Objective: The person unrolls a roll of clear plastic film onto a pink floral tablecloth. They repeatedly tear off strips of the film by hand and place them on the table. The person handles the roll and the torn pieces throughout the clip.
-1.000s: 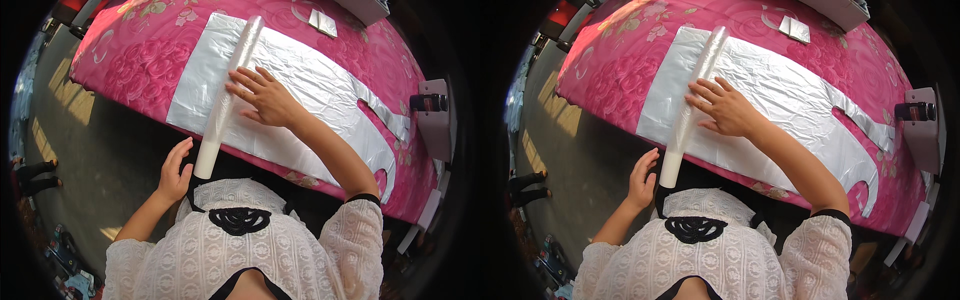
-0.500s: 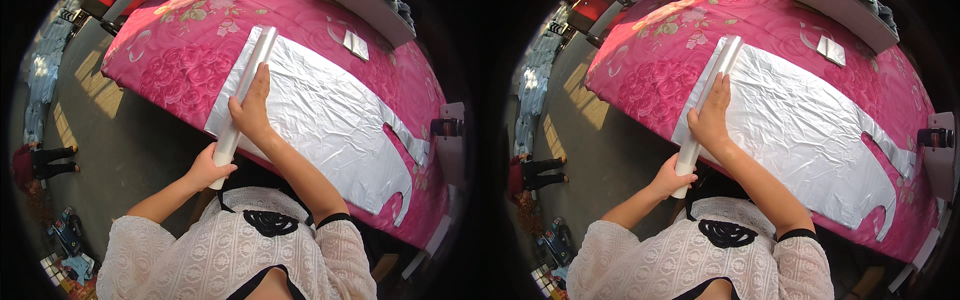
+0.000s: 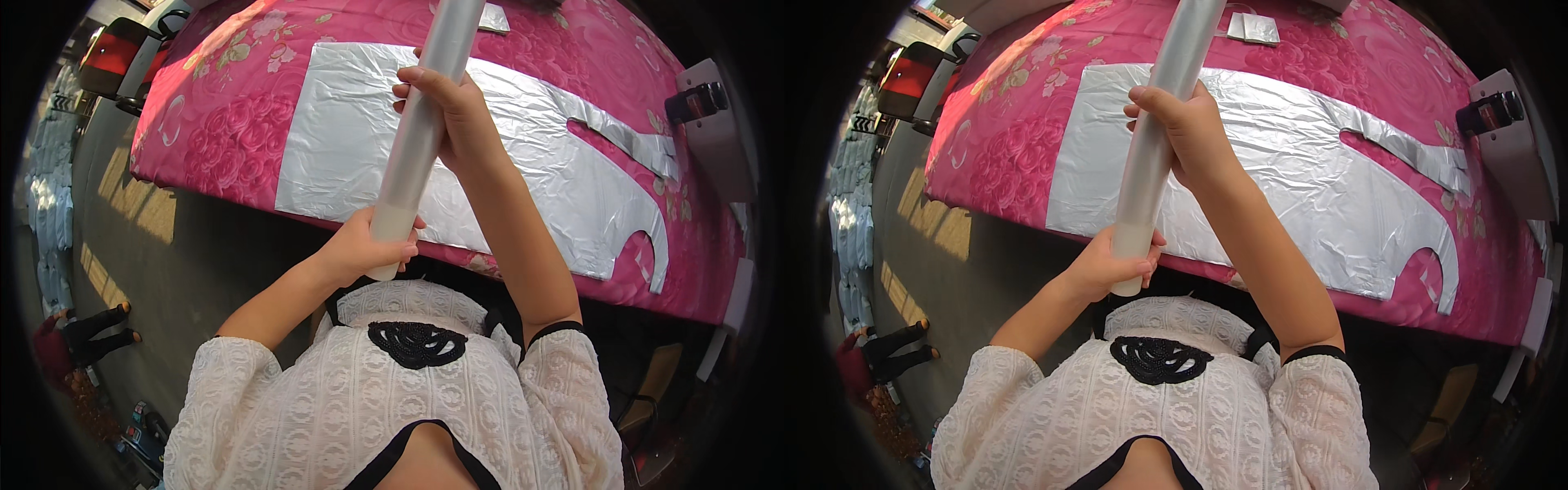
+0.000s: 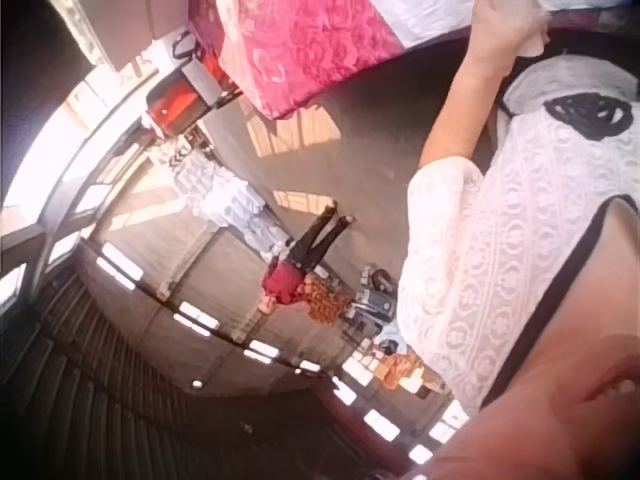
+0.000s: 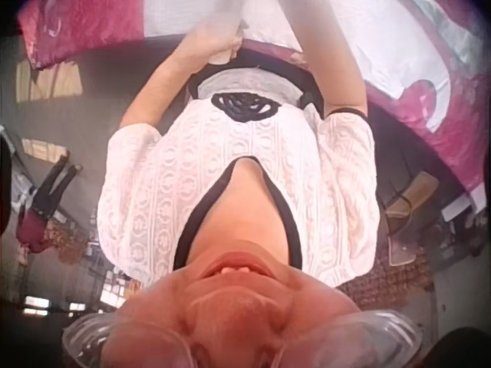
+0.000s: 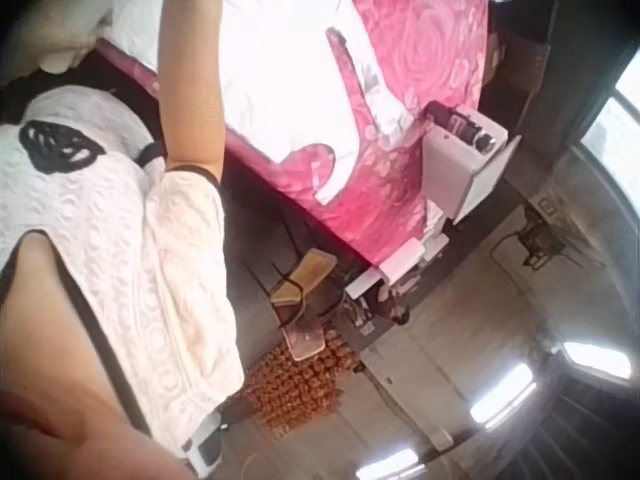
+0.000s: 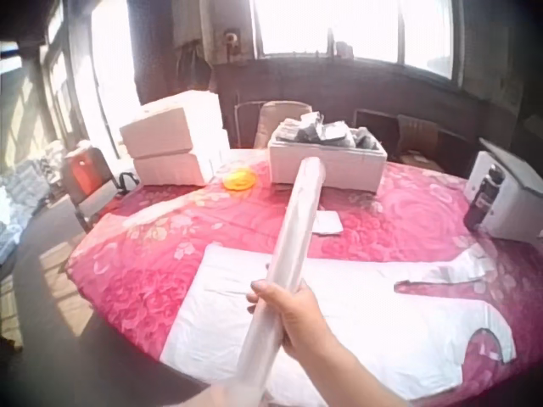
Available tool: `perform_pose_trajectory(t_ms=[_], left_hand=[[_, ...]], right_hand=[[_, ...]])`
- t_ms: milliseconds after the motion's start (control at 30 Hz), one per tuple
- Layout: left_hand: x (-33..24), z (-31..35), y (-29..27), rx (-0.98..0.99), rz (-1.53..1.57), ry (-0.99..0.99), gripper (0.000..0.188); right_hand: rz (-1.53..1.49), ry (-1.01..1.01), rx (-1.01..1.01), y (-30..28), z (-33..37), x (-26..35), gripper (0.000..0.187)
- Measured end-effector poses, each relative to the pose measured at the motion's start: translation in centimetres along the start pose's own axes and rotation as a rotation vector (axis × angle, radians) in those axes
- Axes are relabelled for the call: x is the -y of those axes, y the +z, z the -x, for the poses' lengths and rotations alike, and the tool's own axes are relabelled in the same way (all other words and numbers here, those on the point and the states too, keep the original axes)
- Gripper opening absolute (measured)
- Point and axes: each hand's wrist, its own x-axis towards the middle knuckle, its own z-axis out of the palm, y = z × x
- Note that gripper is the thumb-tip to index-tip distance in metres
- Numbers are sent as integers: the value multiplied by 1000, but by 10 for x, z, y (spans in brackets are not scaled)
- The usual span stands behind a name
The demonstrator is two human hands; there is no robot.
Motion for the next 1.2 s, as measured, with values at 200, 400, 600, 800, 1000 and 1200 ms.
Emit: perform_pose_trajectory(t_ms=[200, 400, 600, 800, 1000, 1200], left_hand=[[-13, -10, 34, -60, 89, -133, 51], [-11, -19, 41, -95, 97, -168, 46], [-4, -25, 38, 48, 169, -202, 42], [-3, -30, 38, 134, 309, -170, 42], [-9, -38, 40, 166, 370, -109, 41], [0, -41, 39, 198, 506, -165, 44]], right_hand=[[-27, 29, -72, -26, 21, -6, 59], [-115, 82, -138, -39, 35, -7, 56], [-226, 86, -173, -51, 39, -6, 55], [-147, 30, -163, -49, 35, 5, 55], [-134, 16, -133, -46, 38, 4, 61], [-166, 68, -179, -49, 42, -10, 59]])
